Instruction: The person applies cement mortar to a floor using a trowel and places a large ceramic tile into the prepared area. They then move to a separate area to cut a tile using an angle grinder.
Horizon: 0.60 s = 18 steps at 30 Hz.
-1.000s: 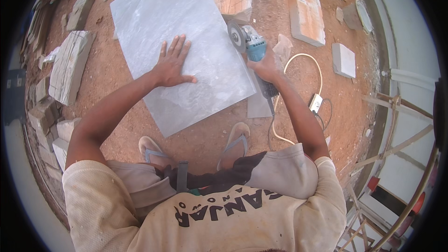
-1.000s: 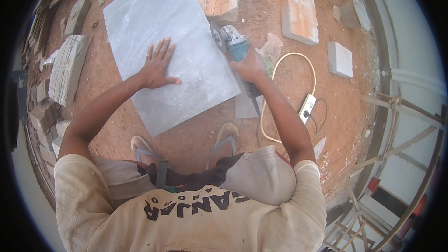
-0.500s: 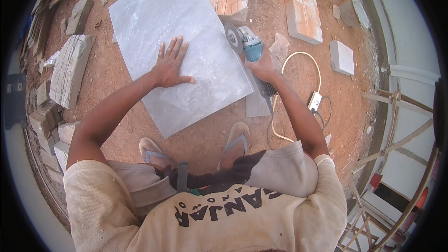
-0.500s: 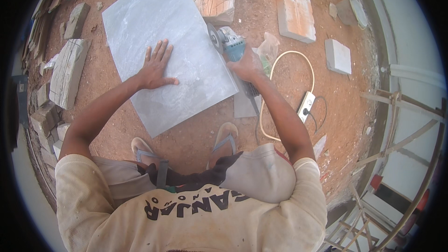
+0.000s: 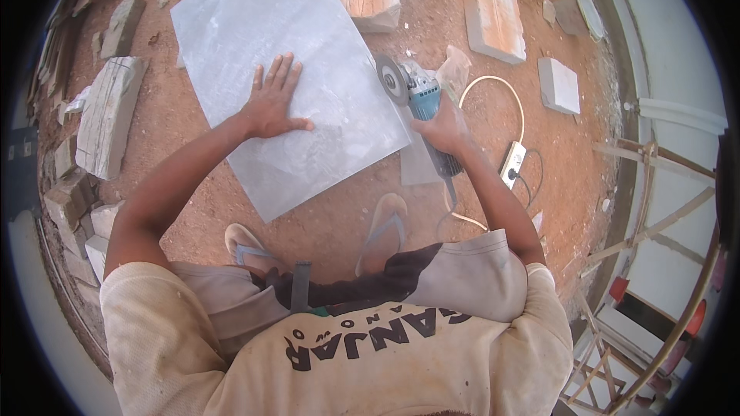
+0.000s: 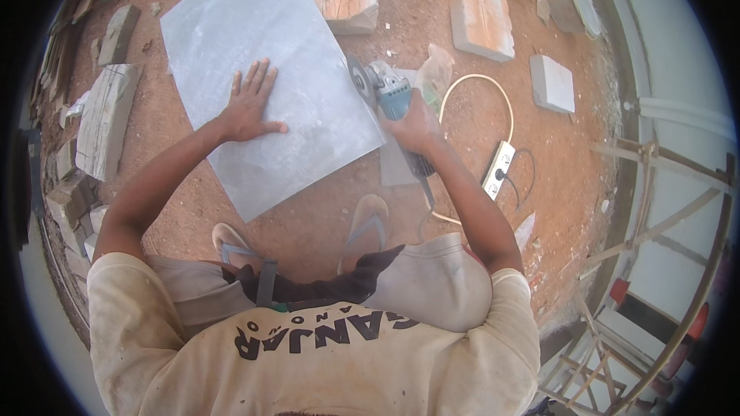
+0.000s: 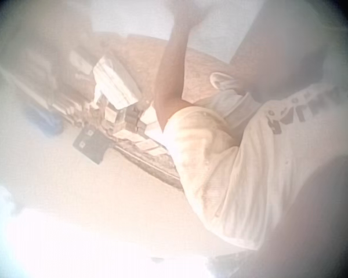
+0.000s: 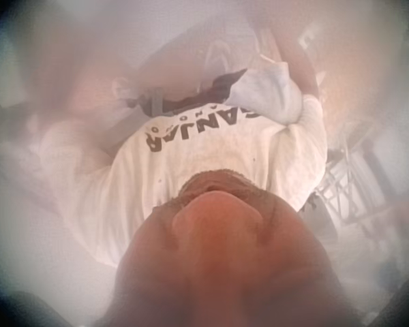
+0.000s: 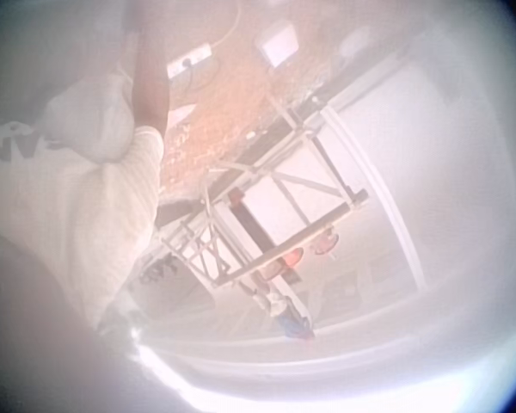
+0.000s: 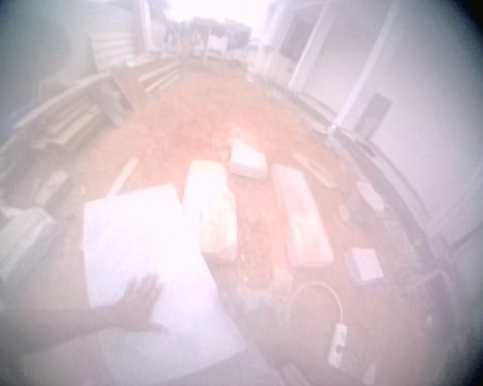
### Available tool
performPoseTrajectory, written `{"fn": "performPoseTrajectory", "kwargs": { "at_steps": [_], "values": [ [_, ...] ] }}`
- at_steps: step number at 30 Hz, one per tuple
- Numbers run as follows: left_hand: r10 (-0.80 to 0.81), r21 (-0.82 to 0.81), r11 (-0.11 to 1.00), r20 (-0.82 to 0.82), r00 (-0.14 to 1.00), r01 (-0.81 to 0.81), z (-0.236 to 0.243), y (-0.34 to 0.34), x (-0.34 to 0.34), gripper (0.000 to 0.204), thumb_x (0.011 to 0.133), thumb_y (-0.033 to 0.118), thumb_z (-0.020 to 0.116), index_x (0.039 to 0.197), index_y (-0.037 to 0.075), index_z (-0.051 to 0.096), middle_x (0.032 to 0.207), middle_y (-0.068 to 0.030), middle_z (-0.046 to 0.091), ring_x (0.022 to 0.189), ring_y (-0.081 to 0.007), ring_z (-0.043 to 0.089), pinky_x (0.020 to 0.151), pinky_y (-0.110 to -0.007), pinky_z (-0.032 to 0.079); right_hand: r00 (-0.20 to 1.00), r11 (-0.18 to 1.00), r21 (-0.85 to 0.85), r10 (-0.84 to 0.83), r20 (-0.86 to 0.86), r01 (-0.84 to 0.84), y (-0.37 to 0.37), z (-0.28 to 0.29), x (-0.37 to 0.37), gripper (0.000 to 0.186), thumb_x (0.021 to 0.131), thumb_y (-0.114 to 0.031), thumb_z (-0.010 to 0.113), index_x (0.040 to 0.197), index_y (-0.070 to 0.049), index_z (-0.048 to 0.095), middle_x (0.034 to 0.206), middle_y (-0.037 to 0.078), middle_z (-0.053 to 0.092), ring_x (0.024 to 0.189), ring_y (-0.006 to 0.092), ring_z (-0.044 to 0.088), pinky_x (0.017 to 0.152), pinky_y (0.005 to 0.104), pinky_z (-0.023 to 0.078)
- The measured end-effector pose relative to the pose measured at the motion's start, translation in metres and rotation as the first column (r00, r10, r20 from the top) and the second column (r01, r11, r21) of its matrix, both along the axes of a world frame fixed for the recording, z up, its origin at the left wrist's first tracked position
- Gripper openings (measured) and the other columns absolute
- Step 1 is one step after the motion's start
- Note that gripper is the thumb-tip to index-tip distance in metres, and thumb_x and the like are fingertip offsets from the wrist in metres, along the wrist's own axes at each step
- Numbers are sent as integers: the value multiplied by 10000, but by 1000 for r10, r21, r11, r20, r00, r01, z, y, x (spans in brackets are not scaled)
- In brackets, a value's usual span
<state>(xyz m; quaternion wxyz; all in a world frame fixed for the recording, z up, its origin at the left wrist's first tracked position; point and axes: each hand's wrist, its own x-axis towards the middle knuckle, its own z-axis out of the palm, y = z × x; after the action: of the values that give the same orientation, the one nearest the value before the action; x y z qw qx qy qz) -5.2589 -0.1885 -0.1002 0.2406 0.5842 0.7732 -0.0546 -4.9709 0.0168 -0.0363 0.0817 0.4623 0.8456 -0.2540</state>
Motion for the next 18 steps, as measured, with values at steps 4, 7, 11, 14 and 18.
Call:
{"fn": "performPoseTrajectory", "kwargs": {
  "at_steps": [4,7,11,14,18],
  "values": [
    [4,5,1000,-15,1000,-4,-2,1,1,1266,768,786,628,1605,46,32,1669,-206,-18,1551,-332,-91,1243,-560,-43,1000,1000,-6,-7,-17,7,-7,4,12,923,747,-518,768,1301,143,436,1191,368,610,1147,459,618,957,483,500],
    [9,-3,1000,-19,1000,-9,-3,1,1,1269,761,799,619,1606,52,37,1671,-201,-17,1552,-326,-91,1243,-564,-38,999,999,-31,-36,26,37,-10,7,16,926,721,-431,771,1351,142,408,1228,358,599,1174,452,606,986,478,489],
    [8,0,1000,-19,1000,-8,-8,1,0,1286,745,818,611,1607,57,35,1671,-198,-20,1552,-321,-97,1244,-563,-41,998,995,-84,-57,40,60,-10,9,24,933,672,-301,777,1403,131,388,1252,339,601,1180,444,604,1007,461,485],
    [8,3,1000,-27,1000,-8,-11,0,0,1299,734,834,603,1607,59,33,1672,-195,-21,1551,-319,-99,1244,-563,-42,998,996,-59,-65,26,67,-18,16,27,916,668,-298,778,1390,123,406,1235,334,610,1162,441,614,990,465,493],
    [7,-22,1000,-38,999,-8,-8,2,0,1317,717,858,581,1608,78,8,1673,-186,-32,1551,-311,-102,1249,-547,-52,997,997,-68,-38,60,42,-18,17,38,932,702,-358,793,1382,130,382,1197,355,616,1152,466,611,967,489,502]
  ]
}}
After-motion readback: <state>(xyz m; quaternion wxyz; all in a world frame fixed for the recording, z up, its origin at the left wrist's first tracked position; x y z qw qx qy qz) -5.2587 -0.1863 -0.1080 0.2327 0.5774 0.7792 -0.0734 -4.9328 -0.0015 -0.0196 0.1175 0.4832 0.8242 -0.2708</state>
